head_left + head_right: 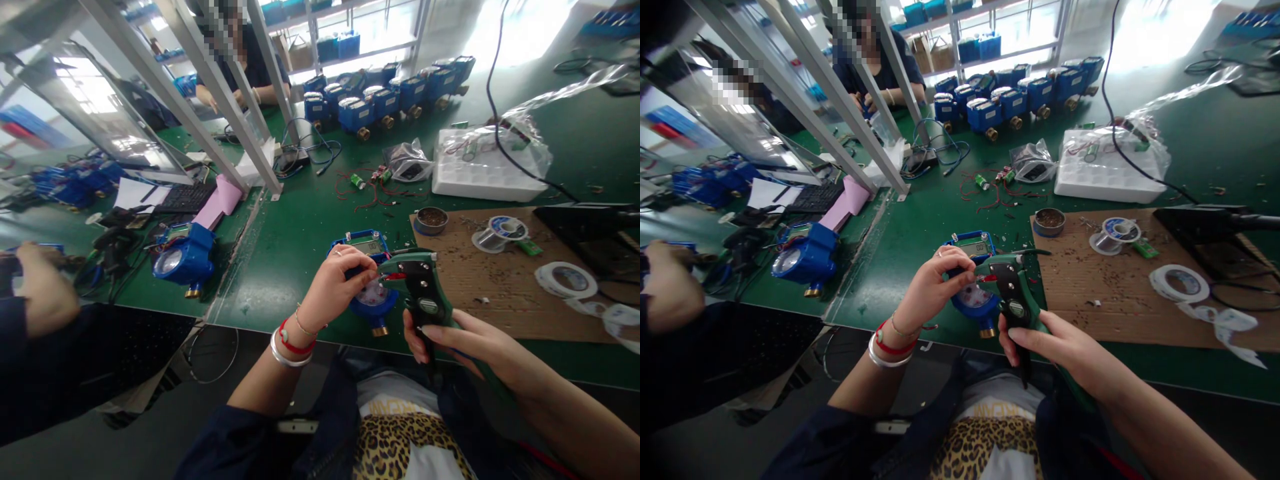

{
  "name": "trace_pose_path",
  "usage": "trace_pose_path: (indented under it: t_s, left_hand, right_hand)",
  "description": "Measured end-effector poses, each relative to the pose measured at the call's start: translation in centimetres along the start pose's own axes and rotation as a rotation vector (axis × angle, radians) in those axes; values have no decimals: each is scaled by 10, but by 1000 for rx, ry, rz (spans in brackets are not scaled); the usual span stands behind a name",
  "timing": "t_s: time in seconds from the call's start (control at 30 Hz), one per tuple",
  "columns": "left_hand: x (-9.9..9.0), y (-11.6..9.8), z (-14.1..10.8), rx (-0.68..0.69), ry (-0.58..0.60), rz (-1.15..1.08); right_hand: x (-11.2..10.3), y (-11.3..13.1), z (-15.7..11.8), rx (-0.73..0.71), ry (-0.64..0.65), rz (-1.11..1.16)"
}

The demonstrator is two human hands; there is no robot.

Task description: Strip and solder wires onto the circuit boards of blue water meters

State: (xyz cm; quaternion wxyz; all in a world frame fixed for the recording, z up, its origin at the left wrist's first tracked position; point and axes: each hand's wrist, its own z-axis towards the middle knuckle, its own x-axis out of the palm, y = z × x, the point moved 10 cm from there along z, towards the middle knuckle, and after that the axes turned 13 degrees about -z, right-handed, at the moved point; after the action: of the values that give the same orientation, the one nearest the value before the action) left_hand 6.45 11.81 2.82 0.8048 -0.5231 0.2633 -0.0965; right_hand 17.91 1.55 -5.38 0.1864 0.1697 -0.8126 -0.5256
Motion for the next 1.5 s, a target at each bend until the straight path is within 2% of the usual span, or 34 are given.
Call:
trace_pose_path:
  t_s: [0.47,0.8,1.03,1.5]
  left_hand:
    - [1,1,1,-20,3,25]
    - [-1,3,-1,6,-29,16]
    - [0,0,-2,26,-6,15]
    - [-4,5,-5,31,-84,-14]
  right_hand:
    - [0,5,6,8,-38,-19]
    - [5,6,10,-30,-70,17]
    - [6,3,9,-19,-72,44]
    - [1,2,11,-24,-108,-45]
